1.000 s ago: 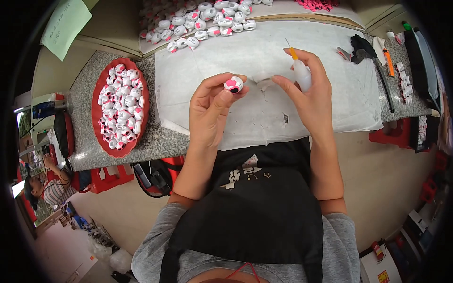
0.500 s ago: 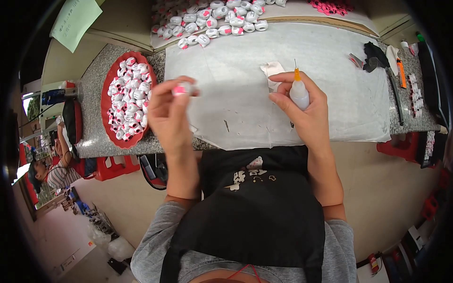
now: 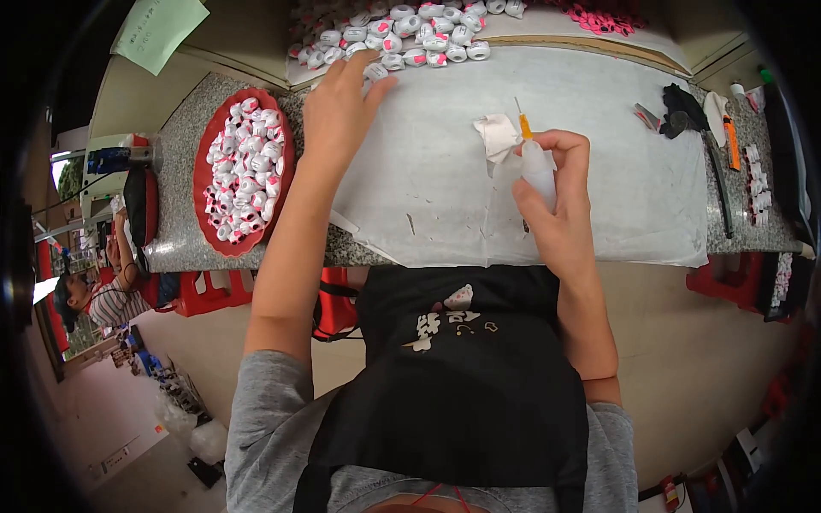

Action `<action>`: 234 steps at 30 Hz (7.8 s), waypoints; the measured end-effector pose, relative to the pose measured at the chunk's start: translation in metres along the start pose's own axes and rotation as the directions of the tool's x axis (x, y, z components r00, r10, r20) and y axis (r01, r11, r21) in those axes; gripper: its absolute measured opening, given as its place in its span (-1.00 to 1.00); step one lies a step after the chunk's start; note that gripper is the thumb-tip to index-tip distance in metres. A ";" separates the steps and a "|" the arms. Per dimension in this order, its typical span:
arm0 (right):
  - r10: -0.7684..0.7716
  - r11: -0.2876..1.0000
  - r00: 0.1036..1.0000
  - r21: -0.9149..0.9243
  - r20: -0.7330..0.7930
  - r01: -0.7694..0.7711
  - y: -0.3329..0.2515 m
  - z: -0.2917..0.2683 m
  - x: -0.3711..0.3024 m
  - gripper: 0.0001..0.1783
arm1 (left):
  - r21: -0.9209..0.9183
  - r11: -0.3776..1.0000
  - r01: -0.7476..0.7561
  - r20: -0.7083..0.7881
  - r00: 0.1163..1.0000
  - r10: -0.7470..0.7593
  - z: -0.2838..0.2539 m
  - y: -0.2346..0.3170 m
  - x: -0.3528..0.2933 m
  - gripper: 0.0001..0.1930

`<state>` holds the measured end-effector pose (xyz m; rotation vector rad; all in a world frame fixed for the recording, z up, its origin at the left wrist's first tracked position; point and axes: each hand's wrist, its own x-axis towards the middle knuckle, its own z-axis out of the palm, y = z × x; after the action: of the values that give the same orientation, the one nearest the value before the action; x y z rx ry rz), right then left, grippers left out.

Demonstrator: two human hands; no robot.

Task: Gluing small pink bows onto white cat-shaped toy heads at a factory assembly station.

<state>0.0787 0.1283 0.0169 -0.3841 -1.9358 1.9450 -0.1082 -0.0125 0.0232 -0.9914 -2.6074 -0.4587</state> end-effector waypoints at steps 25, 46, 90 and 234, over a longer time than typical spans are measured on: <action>-0.227 0.867 0.873 0.320 -0.431 0.383 -0.023 -0.003 -0.008 -0.61 | -0.866 -0.408 0.288 0.353 0.931 -0.093 -0.003 0.072 -0.065 -0.64; -0.642 0.766 0.759 -0.117 -0.105 0.632 -0.021 0.008 -0.012 -0.53 | -0.892 -0.347 0.290 0.330 0.942 -0.061 -0.001 0.069 -0.070 -0.64; -0.642 0.766 0.762 -0.129 -0.084 0.630 -0.023 0.009 -0.012 -0.50 | -0.987 -0.022 0.156 0.157 0.987 -0.043 0.006 0.071 -0.074 -0.69; 0.087 0.969 0.994 0.226 0.071 -0.101 -0.020 -0.011 -0.029 -0.72 | 0.011 0.991 0.134 -0.017 0.991 -0.134 0.002 -0.041 0.006 -0.85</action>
<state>0.1106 0.1252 0.0349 -0.3617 -1.7294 2.2370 -0.1408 -0.0375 0.0159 -0.8085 -2.6692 -0.4810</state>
